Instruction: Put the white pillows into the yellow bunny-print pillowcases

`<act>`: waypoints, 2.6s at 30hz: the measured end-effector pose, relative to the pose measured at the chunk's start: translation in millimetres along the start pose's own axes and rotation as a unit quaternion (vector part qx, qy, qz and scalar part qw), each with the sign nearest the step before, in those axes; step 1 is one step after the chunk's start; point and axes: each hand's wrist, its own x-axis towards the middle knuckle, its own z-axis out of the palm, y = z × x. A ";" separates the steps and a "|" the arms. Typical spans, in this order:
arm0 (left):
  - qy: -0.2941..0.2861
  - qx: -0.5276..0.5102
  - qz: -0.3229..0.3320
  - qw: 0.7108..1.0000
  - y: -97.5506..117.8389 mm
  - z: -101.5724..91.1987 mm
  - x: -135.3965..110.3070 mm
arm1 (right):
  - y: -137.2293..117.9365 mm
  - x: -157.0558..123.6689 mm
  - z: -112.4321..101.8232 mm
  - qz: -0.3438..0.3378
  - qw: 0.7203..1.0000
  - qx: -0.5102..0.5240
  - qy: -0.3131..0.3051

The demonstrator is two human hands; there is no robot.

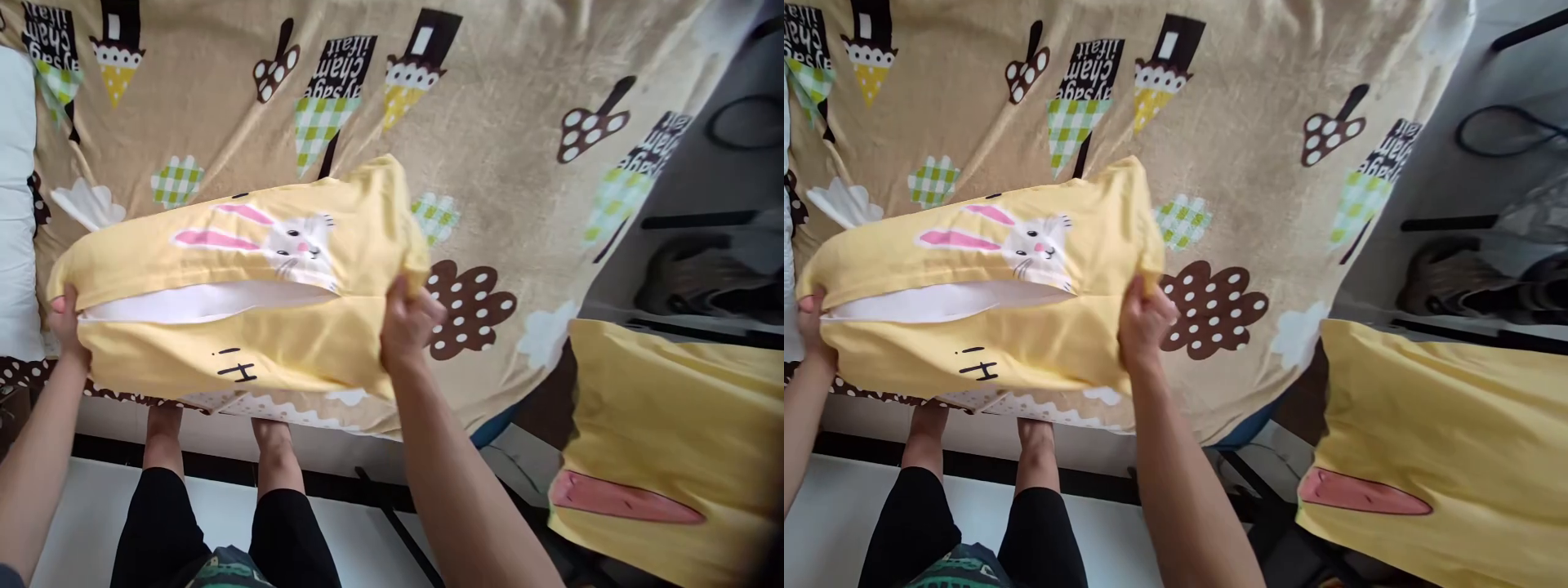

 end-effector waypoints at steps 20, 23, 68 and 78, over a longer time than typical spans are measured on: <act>-0.099 0.165 0.283 0.940 137.9 72.9 28.9 | -103.4 -57.2 89.8 -0.367 0.908 -0.156 -0.127; -0.043 0.169 0.201 0.964 68.4 51.9 47.0 | -30.1 -17.3 48.9 -0.299 0.928 -0.208 -0.084; -0.011 0.206 0.436 0.876 -13.7 -10.5 -57.2 | 16.8 -137.5 5.6 -0.473 0.870 -0.125 -0.057; 0.072 0.095 0.288 0.950 13.0 28.5 4.7 | 5.4 -81.1 46.7 -0.309 0.949 -0.058 -0.011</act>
